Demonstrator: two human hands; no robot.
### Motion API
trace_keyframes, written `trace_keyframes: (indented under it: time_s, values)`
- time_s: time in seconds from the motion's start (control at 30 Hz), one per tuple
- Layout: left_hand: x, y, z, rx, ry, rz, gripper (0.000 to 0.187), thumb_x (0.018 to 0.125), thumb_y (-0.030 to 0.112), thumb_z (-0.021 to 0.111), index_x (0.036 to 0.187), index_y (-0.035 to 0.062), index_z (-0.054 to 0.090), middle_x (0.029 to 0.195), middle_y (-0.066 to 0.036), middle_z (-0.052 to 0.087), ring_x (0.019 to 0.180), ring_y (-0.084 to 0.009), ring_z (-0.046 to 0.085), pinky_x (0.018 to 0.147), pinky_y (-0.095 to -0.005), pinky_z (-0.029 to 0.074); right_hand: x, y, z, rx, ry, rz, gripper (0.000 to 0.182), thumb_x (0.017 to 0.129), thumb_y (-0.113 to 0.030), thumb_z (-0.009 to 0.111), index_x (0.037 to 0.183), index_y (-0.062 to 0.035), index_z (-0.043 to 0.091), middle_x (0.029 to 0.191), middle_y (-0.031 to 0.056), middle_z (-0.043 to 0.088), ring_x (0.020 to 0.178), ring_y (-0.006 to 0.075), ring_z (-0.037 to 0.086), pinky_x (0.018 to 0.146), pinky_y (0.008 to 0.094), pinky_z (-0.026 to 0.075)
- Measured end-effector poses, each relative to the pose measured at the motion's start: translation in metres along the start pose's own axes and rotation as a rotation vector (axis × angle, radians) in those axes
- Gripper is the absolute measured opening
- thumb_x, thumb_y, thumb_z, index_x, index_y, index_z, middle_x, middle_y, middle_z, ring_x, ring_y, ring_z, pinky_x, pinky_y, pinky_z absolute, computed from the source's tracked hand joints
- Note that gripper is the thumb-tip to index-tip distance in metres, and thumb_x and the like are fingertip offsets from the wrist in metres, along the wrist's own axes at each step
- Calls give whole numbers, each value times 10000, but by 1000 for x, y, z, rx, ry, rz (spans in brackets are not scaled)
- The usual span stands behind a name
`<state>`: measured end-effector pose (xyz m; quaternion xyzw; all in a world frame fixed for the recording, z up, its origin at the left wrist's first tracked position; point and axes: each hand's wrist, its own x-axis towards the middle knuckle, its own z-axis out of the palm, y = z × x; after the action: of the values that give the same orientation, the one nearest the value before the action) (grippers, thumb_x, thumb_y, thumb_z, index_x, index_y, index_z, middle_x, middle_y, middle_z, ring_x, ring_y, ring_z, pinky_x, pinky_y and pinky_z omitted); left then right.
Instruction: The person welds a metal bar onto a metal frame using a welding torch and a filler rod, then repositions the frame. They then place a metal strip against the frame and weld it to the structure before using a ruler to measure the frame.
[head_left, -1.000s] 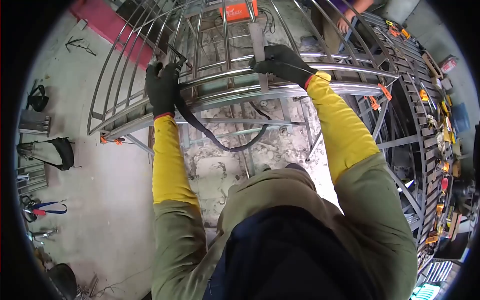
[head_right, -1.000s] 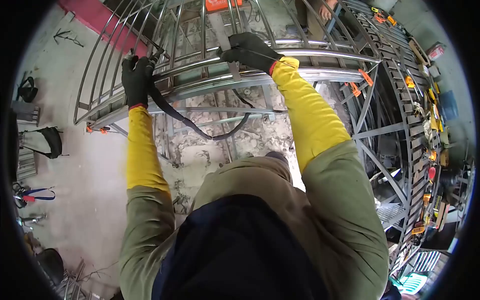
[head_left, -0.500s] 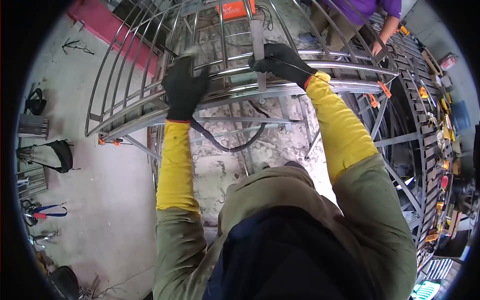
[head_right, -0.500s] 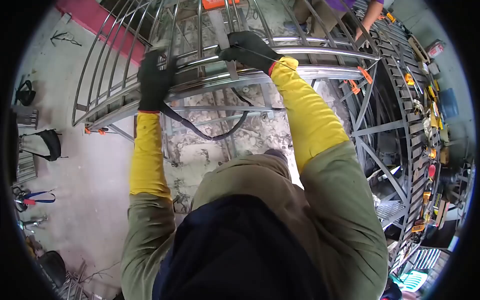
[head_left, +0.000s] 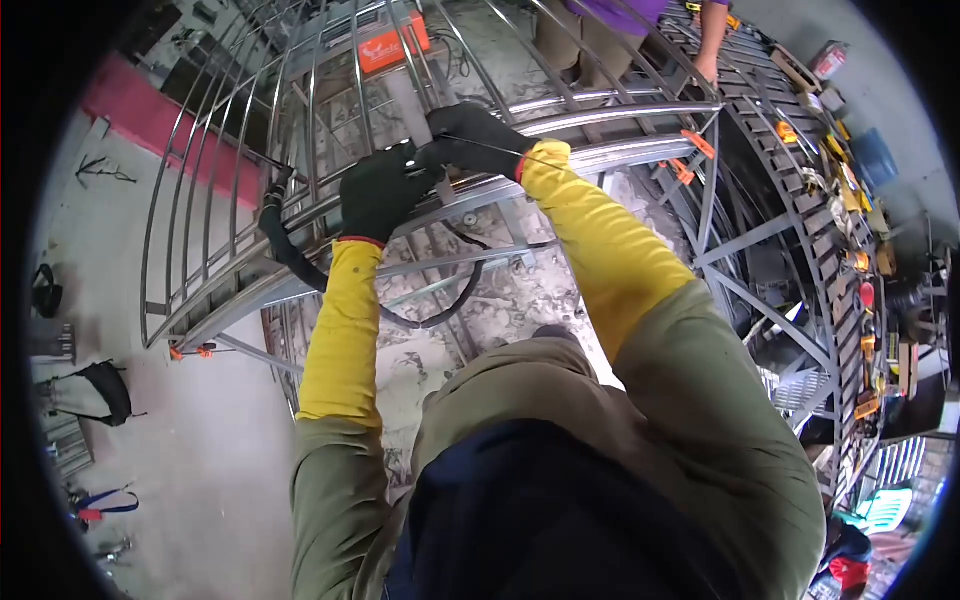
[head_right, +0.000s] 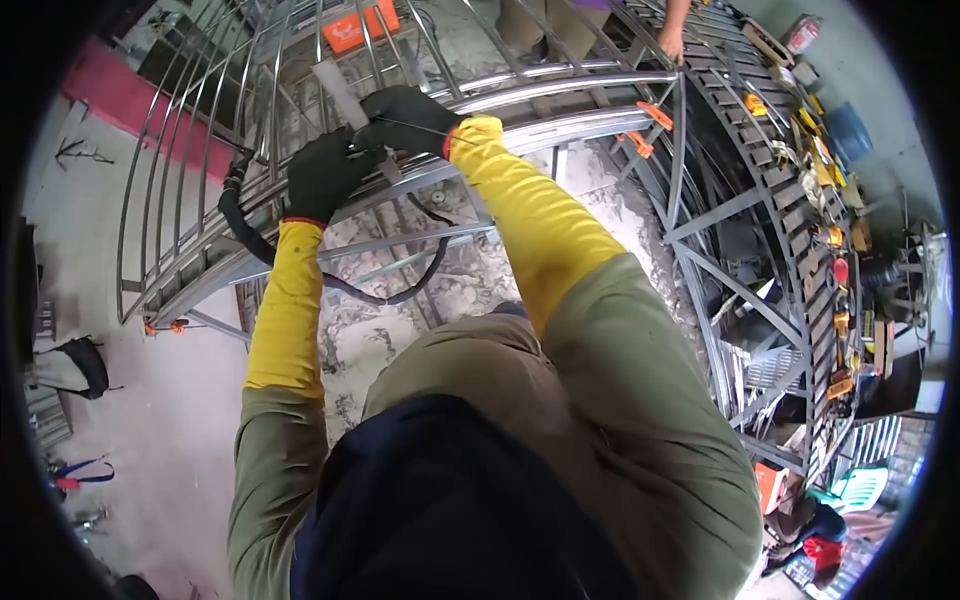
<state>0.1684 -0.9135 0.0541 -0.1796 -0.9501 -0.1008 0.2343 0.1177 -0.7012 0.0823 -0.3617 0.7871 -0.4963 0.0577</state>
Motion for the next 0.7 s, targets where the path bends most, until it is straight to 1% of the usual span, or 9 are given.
trace_keyframes:
  time_s: [0.13, 0.2, 0.27, 0.4, 0.47, 0.53, 0.6, 0.67, 0.7]
  values:
    - [-5, -11, 6, -24, 76, 7, 518, 817, 572, 833, 1145, 171, 823, 954, -114, 800, 861, -332, 773, 765, -452, 600, -10, 4, -11, -18, 169, -157, 357, 962, -305, 805, 1174, -19, 784, 995, 128, 782, 971, 181, 743, 855, 322, 578]
    - [-5, -9, 8, -41, 88, 12, 536, 810, 574, 839, 1154, 163, 823, 961, -108, 804, 865, -329, 773, 766, -454, 599, -40, -4, -21, 308, 526, -78, 307, 1017, -261, 767, 1186, -5, 781, 1045, 88, 782, 964, 156, 724, 863, 322, 575]
    - [-1, -3, 4, -95, 67, -1, 544, 802, 577, 844, 1146, 156, 824, 955, -112, 805, 856, -322, 775, 766, -447, 601, -77, -1, -21, 289, 757, -173, 236, 1061, -186, 709, 1182, 2, 784, 1052, 52, 773, 948, 122, 692, 845, 301, 556]
    - [-5, 0, -2, -85, 4, -56, 461, 839, 508, 835, 1119, 143, 815, 940, -108, 790, 898, -337, 764, 781, -460, 590, -169, 10, 4, 247, 737, 165, 220, 1084, -160, 661, 1175, -5, 789, 1092, 56, 765, 968, 109, 663, 826, 280, 518]
    - [-6, -3, -1, -70, 51, -31, 458, 836, 504, 841, 1113, 141, 816, 937, -114, 788, 879, -340, 762, 776, -462, 590, -199, 38, 33, 325, 705, 225, 282, 1079, -183, 634, 1215, 20, 774, 1167, 93, 779, 1124, 165, 692, 1027, 326, 520]
    - [-5, -3, -4, -47, 25, -39, 461, 832, 501, 849, 1116, 138, 812, 943, -122, 787, 866, -346, 759, 777, -464, 589, -217, 56, 61, 343, 737, 163, 227, 1087, -158, 640, 1197, -14, 776, 1122, 70, 755, 979, 132, 673, 861, 297, 549]
    - [-6, -4, 1, -79, 75, 12, 466, 829, 495, 854, 1121, 135, 807, 953, -126, 788, 875, -351, 760, 780, -467, 588, -228, 60, 76, 330, 679, 233, 252, 1080, -173, 647, 1251, -27, 760, 1206, 97, 745, 1009, 156, 692, 870, 313, 568]
    - [-4, 1, -4, -62, 14, -16, 462, 830, 493, 857, 1116, 134, 807, 963, -131, 788, 882, -356, 758, 784, -467, 585, -231, 76, 91, 199, 708, 155, 267, 1093, -182, 641, 1286, -30, 745, 1184, 75, 742, 973, 131, 674, 846, 295, 556]
    - [-4, 2, -3, -71, 1, -30, 491, 824, 509, 853, 1147, 141, 810, 952, -125, 790, 866, -349, 760, 781, -464, 590, -232, 75, 99, 298, 730, 188, 266, 1100, -180, 634, 1291, -29, 740, 1179, 64, 738, 951, 118, 658, 833, 287, 547]
